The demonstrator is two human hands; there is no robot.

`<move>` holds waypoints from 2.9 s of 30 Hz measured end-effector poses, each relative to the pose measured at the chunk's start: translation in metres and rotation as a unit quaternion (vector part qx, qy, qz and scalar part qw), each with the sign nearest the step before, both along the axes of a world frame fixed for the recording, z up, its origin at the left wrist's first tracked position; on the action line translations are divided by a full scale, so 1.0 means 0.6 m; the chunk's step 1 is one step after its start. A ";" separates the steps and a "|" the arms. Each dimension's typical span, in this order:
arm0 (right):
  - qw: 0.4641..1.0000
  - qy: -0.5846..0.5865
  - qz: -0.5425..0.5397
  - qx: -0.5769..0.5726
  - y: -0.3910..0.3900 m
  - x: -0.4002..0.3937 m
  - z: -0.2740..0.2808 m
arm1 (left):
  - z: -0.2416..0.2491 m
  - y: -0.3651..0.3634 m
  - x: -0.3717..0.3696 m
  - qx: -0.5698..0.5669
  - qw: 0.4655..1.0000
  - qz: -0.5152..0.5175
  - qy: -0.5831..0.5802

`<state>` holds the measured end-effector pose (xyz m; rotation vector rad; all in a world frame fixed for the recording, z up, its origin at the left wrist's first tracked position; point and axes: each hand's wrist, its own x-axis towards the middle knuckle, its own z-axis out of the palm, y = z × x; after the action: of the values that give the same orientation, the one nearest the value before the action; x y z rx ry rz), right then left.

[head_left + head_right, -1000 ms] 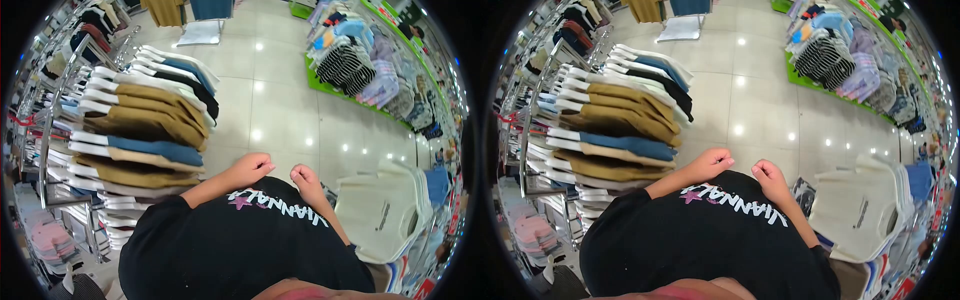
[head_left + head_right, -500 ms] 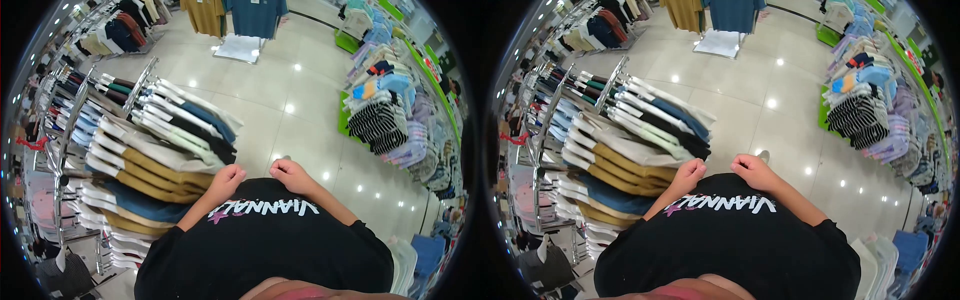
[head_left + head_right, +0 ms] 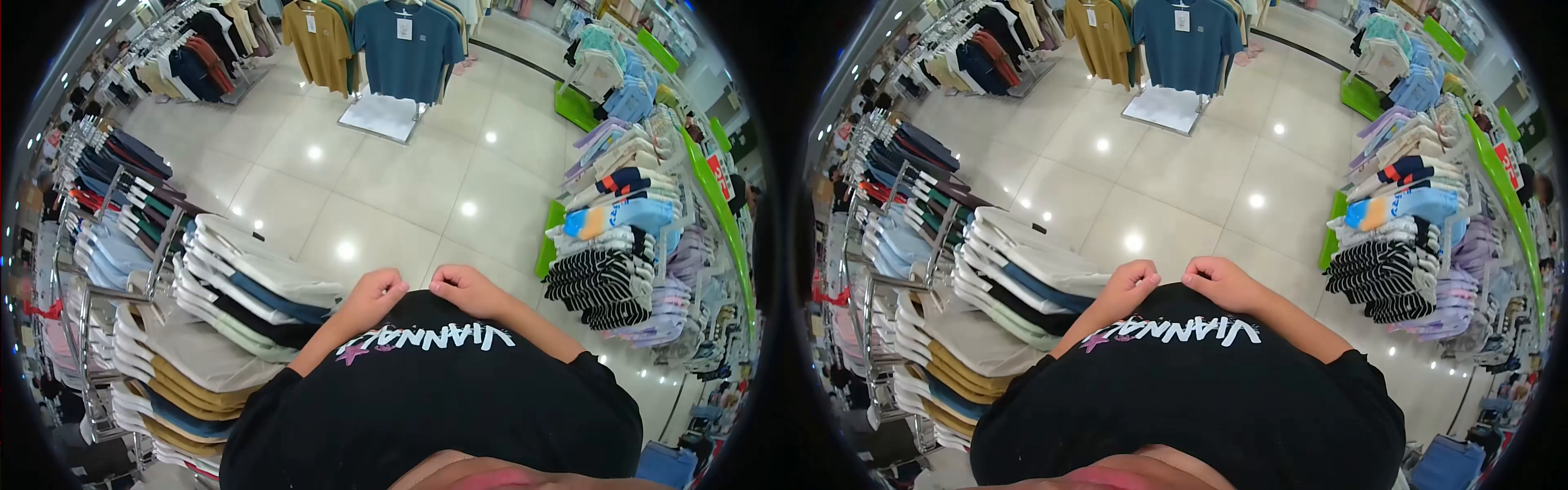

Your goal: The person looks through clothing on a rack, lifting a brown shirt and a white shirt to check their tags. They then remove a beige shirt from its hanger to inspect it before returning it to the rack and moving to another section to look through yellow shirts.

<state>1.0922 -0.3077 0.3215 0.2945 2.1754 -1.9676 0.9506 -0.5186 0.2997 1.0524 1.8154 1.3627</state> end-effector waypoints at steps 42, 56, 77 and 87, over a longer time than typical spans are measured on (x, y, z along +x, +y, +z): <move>0.998 0.037 -0.037 0.034 0.764 -1.063 -0.015 | -0.007 0.724 -1.062 -0.027 0.998 0.043 -0.035; 0.877 0.239 -0.312 0.277 1.100 -1.330 -0.011 | 0.013 1.003 -1.367 0.008 0.960 0.069 0.270; 0.852 -0.084 -0.460 0.235 1.108 -1.419 0.030 | -0.006 1.177 -1.727 -0.022 0.885 -0.248 0.394; 0.621 -0.140 -0.690 0.345 0.995 -1.194 -0.005 | -0.023 1.208 -1.719 -0.041 0.888 -0.295 0.351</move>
<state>0.3756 0.2892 0.3183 2.8053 2.4381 -0.8550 -0.0807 0.2062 0.2856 2.0233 1.7420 0.5508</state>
